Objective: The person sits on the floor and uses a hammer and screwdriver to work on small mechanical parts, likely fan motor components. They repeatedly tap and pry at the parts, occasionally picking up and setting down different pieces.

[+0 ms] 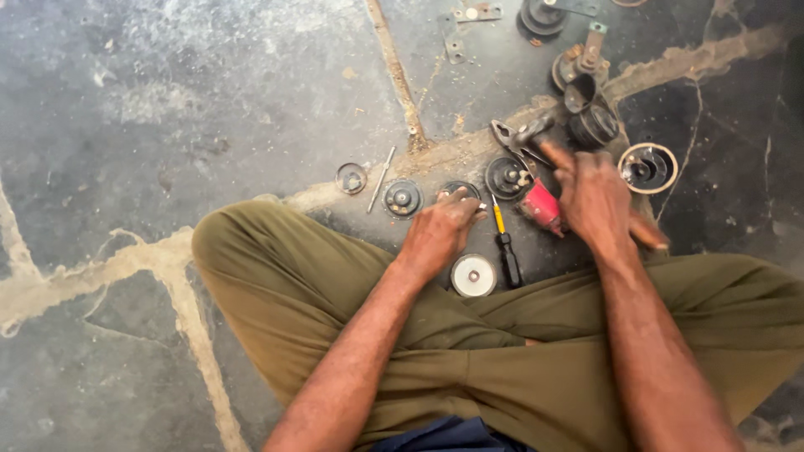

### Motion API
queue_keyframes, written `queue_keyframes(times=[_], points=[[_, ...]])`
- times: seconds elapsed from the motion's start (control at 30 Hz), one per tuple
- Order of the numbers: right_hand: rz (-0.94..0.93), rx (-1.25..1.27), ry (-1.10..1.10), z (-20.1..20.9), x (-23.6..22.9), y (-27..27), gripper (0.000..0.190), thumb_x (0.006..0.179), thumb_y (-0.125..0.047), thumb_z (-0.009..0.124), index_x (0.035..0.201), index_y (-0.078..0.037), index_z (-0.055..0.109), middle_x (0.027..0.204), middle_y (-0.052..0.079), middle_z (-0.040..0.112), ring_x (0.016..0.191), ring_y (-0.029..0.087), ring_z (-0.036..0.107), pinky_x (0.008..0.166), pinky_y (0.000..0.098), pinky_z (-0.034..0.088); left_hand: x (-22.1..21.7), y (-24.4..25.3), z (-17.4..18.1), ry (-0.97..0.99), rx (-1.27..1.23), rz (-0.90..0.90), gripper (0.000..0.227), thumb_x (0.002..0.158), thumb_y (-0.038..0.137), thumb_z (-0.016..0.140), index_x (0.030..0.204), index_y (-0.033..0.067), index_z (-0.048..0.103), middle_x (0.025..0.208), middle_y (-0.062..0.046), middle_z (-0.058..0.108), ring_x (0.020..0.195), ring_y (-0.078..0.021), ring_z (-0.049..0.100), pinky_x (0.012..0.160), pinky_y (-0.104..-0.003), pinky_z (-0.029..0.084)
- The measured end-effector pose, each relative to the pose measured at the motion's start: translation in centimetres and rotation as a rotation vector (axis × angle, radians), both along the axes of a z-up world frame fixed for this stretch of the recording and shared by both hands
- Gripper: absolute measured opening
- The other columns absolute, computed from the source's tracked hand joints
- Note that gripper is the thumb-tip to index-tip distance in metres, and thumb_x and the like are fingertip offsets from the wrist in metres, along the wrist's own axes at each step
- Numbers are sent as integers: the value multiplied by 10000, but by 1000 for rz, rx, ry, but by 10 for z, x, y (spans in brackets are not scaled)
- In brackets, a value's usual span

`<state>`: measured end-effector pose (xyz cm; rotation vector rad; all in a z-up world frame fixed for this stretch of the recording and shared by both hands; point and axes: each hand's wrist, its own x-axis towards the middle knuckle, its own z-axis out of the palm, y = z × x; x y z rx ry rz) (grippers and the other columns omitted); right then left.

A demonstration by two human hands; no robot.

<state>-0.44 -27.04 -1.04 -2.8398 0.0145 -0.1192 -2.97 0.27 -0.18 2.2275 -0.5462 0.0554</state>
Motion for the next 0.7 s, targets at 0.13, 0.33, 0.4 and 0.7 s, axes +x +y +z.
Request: queue_keyframes(times=[0.13,0.33,0.4,0.7], points=[[-216,257,25,60,-9,18,334,1165,-264,564,1411,-38,584,1066,295,697,961,494,659,799,570,496,1,-1,2,-5,12,4,221,983,228,657,1130,66,693,1184,-242,702,1171,-420,680,1080,-552,496],[-9,345,-121,166,-96,27,376,1112,-147,603,1465,-48,516,1003,175,678,865,286,695,777,372,554,0,-3,-4,87,16,37,215,987,230,634,1150,104,697,1271,-276,669,1110,-458,657,1048,-544,497],[49,177,-276,160,-104,35,348,1132,-127,659,1437,-36,517,1078,200,685,905,312,707,797,378,576,-1,-6,-8,70,12,36,206,987,213,633,1161,118,689,1278,-271,669,1115,-460,662,1066,-548,492],[166,167,-203,180,-96,63,483,962,-101,663,1425,-61,532,1134,232,689,904,377,717,731,446,576,-2,-3,-8,42,-40,22,208,970,185,640,1153,95,679,1167,-237,716,1196,-443,672,1104,-571,463]])
